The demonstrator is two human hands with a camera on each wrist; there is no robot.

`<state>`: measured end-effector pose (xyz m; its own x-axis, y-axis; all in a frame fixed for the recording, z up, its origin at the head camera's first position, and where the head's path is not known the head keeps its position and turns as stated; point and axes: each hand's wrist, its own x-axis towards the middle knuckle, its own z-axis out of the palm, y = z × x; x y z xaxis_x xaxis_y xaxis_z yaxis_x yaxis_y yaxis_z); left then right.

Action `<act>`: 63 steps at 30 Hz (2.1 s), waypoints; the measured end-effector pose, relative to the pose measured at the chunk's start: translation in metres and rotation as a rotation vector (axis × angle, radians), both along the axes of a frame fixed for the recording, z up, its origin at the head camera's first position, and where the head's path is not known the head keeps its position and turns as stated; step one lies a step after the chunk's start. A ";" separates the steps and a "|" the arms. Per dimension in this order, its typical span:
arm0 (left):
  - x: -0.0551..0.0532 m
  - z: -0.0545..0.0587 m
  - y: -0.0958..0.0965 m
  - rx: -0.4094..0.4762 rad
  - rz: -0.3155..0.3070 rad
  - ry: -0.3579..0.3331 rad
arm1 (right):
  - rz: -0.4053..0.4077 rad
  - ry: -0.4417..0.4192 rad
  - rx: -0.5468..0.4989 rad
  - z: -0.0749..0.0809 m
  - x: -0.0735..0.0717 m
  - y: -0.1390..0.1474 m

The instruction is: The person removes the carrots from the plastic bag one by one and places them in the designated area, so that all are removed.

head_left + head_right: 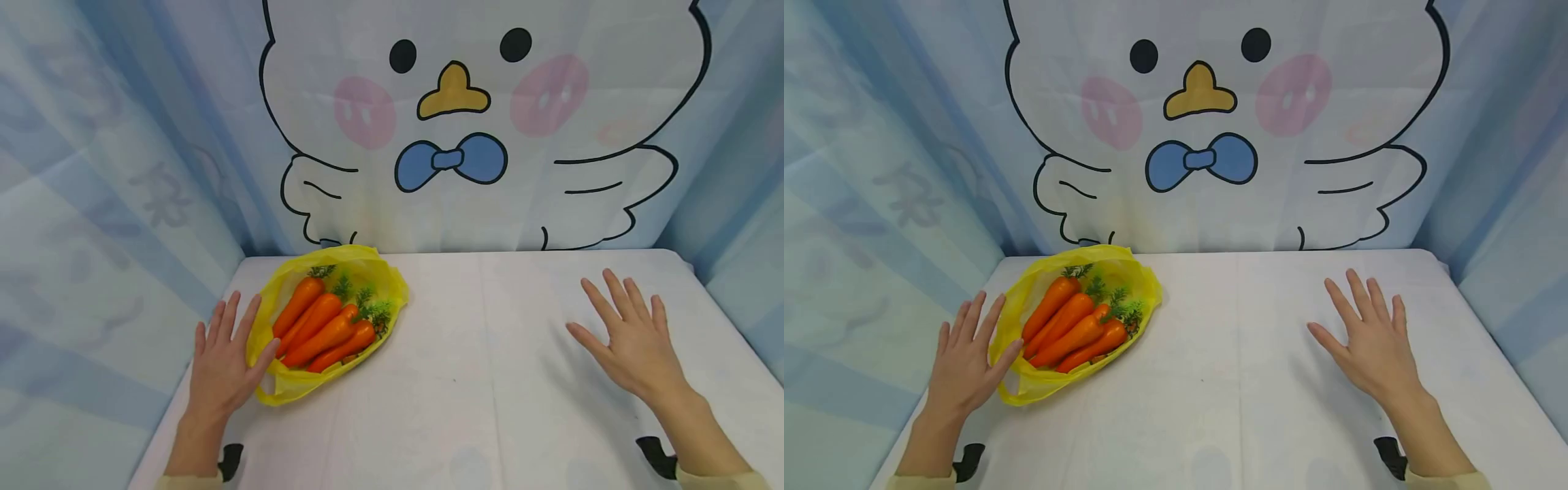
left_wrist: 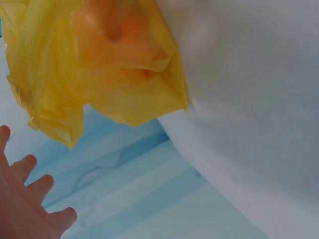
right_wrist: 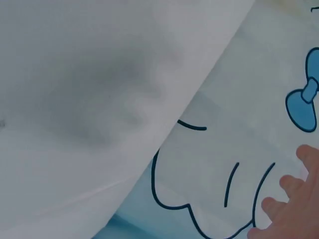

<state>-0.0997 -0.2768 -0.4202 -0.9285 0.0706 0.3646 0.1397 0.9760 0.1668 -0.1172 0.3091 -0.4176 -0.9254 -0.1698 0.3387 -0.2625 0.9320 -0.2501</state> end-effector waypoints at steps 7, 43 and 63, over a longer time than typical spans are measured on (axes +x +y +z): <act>-0.002 -0.001 0.000 0.057 -0.007 0.058 | 0.020 0.054 -0.061 -0.002 -0.008 -0.016; -0.019 -0.013 -0.005 0.602 -0.004 -0.099 | 0.406 0.079 -0.269 0.002 -0.071 -0.186; -0.026 -0.019 -0.002 0.800 0.008 -0.130 | 0.693 -0.007 -0.298 0.001 -0.081 -0.282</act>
<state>-0.1262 -0.2793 -0.4391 -0.9663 -0.1729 0.1907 0.0643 0.5551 0.8293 -0.1985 0.0272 -0.4163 -0.6425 -0.6159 0.4559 -0.7616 0.4471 -0.4692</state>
